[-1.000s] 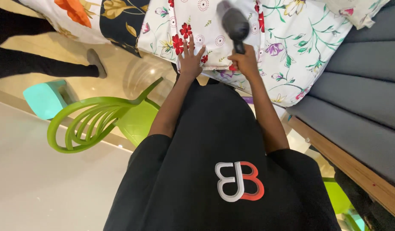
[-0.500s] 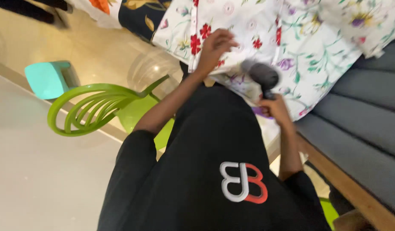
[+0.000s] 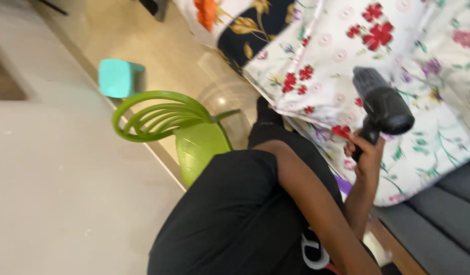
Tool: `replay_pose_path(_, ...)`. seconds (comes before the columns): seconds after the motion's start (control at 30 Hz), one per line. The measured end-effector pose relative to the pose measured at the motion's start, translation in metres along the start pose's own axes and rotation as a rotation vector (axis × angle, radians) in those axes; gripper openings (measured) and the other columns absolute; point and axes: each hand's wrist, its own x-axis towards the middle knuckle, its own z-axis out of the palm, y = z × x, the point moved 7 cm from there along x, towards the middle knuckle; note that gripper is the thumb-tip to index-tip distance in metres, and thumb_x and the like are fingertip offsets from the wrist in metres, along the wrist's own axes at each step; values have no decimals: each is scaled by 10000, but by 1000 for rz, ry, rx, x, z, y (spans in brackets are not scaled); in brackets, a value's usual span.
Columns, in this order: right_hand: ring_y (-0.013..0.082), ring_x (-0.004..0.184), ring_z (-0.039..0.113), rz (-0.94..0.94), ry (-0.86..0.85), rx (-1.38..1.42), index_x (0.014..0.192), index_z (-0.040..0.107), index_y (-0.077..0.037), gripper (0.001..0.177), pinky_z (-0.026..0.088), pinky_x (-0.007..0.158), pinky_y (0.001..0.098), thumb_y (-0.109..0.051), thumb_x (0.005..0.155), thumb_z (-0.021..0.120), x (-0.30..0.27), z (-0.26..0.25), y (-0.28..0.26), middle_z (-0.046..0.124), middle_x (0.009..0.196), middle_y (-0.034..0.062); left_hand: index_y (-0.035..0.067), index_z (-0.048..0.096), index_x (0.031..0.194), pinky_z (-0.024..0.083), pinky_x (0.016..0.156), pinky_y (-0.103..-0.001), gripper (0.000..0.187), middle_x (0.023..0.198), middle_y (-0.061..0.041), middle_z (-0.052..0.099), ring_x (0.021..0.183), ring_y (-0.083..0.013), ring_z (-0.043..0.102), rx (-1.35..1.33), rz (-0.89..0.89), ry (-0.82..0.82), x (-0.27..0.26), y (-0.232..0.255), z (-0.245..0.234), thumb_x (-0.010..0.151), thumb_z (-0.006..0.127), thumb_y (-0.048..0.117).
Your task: Vacuuming a bed and pillows with a handheld vacuum cleaner.
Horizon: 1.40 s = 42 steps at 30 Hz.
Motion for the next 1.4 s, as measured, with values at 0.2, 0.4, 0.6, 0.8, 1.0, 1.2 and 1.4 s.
replay_pose_path(0.2, 163, 517, 478, 44, 13, -90, 926, 544, 26, 147, 377, 486, 303, -28, 924, 681, 8, -5, 2, 500, 654, 65, 86, 506, 1429, 488, 1048, -388, 380, 1338, -65, 519, 1202, -181, 565, 249, -87, 51, 11, -48, -54, 1112, 521, 295)
replay_pose_path(0.4, 174, 516, 472, 42, 50, -116, 933, 549, 21, 146, 376, 489, 312, -27, 924, 687, 22, -17, -4, 503, 669, 74, 142, 509, 1442, 488, 1046, -425, 416, 1406, -56, 494, 1265, -197, 543, 459, -175, 119, 27, -80, -115, 1070, 568, 318)
replay_pose_path(0.6, 179, 543, 475, 35, 76, -122, 914, 535, 14, 182, 382, 509, 319, -30, 946, 708, 48, -37, 34, 499, 669, 68, 196, 511, 1455, 489, 1044, -463, 464, 1474, -50, 469, 1328, -213, 521, 613, -300, 187, 30, -110, -150, 1027, 614, 342)
replay_pose_path(0.8, 188, 561, 539, -63, 206, 29, 992, 511, -77, 254, 444, 498, 334, -6, 881, 729, 98, -102, 125, 548, 736, 68, 250, 512, 1468, 491, 1042, -501, 519, 1542, -45, 444, 1392, -232, 499, 722, -352, 222, 66, -136, -164, 984, 660, 367)
replay_pose_path(1.0, 186, 443, 476, 121, 171, -382, 771, 582, 1, 87, 364, 426, 337, -22, 820, 650, 62, -106, 176, 534, 600, 85, 304, 511, 1481, 494, 1040, -540, 580, 1610, -41, 419, 1455, -252, 478, 806, -387, 209, 72, -206, -159, 942, 706, 393)
replay_pose_path(1.2, 176, 433, 480, 258, 150, -333, 709, 574, -15, 125, 378, 441, 315, -37, 818, 632, -6, -122, 166, 532, 571, 70, 323, 354, 1530, 323, 1091, -766, 999, 1680, -79, 44, 1533, -440, 191, 1045, -646, -35, -19, -288, -205, 702, 868, 540)
replay_pose_path(1.4, 153, 467, 463, 247, 140, -325, 775, 582, -25, 109, 356, 461, 297, -32, 825, 679, -57, -115, 108, 520, 604, 48, 351, 112, 1638, 431, 976, -755, 1381, 1727, -28, 32, 1530, -425, 216, 1180, -797, 81, -115, -298, -204, 546, 902, 648)
